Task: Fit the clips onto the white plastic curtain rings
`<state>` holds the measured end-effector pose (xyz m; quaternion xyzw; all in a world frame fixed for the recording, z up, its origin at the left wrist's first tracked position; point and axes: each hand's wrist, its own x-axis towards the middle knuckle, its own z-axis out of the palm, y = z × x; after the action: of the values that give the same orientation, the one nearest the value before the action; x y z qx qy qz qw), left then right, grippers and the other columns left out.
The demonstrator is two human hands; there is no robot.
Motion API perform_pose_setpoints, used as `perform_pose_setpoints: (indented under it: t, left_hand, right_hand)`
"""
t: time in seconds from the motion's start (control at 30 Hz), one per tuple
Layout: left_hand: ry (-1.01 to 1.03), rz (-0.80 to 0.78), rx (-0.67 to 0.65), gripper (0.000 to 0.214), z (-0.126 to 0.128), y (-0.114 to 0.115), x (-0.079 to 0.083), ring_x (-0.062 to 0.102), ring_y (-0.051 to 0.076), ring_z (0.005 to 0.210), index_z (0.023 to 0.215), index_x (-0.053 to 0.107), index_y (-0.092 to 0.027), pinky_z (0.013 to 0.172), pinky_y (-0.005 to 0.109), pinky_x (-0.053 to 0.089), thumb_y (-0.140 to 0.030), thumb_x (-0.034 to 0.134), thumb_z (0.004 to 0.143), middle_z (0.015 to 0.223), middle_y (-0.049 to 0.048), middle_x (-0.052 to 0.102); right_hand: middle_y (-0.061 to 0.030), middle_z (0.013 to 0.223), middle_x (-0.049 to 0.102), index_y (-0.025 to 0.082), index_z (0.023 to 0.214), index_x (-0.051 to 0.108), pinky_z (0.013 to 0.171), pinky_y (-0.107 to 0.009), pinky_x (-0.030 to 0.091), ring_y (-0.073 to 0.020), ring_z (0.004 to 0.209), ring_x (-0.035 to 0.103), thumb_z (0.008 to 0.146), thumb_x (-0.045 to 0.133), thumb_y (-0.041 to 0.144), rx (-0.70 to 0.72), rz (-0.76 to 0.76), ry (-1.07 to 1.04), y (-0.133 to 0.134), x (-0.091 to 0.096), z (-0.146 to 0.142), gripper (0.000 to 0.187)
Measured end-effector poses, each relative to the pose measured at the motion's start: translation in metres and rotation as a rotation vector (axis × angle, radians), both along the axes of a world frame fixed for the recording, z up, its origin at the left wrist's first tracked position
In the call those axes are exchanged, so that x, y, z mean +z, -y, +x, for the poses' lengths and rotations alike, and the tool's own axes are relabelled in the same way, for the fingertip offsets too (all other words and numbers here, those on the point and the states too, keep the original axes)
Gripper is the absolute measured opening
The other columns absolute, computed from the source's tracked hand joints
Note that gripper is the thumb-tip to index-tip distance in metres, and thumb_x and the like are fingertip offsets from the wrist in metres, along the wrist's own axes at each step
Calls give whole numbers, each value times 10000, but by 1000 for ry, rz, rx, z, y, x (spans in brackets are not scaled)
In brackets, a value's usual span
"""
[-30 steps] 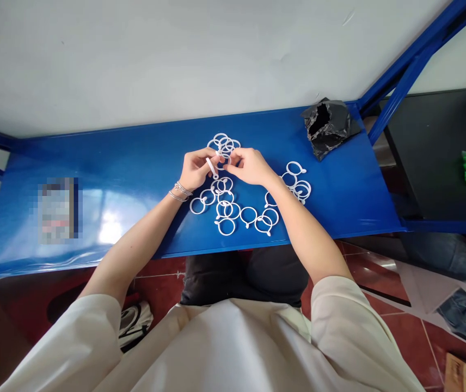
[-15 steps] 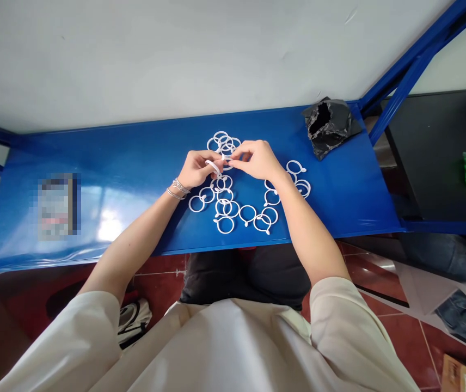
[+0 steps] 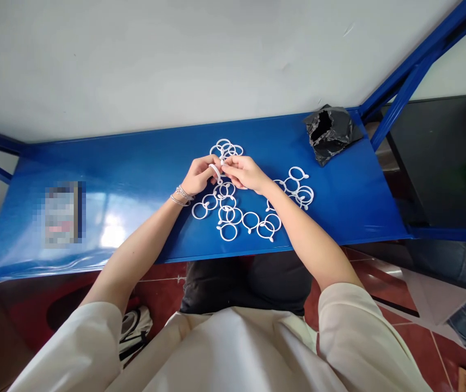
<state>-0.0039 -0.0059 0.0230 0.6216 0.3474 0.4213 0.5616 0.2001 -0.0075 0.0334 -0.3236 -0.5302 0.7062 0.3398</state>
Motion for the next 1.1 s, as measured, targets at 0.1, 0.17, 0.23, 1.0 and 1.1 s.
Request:
perform_pose_setpoints:
  t: [0.1,0.17,0.23,1.0,1.1]
  left_hand:
    - [11,-21,-64,430,0,0,4,402,64,485,733,615,-182,486,229,310,-518,843,876,615,-28,553]
    - [29,-45,-111,522,2,0,7,344,60,494,678,569,-183,495,240,278,-572,852,879,578,-39,489]
    - [52,-78,-136,617,5,1,9,309,62,503,632,514,-187,501,256,261,-637,849,889,551,-48,414]
    - [287,-274,-26,518,18,-4,-6,600,128,514,823,668,-197,501,291,531,-669,876,864,669,-9,593]
    - [312,-281,29,522,19,-4,-6,659,120,572,831,694,-190,527,264,557,-647,943,788,762,7,685]
  right_hand:
    - [95,594,445,205,811,589,384,-182,311,-48,435,369,877,917,489,46,-60,-37,1,4,1,439]
    - [99,601,382,213,753,547,391,-184,314,-43,457,307,893,900,580,38,-113,-43,2,6,-2,529]
    - [106,577,311,232,700,471,376,-190,274,-47,458,241,934,825,713,-16,-154,-10,4,8,-8,641]
    - [34,794,656,237,941,592,468,-244,448,-85,499,482,919,825,585,-274,-172,-137,-6,0,-7,419]
    - [5,946,715,253,1077,643,539,-263,525,-104,582,570,852,907,507,-369,-3,-41,-5,-3,-4,430]
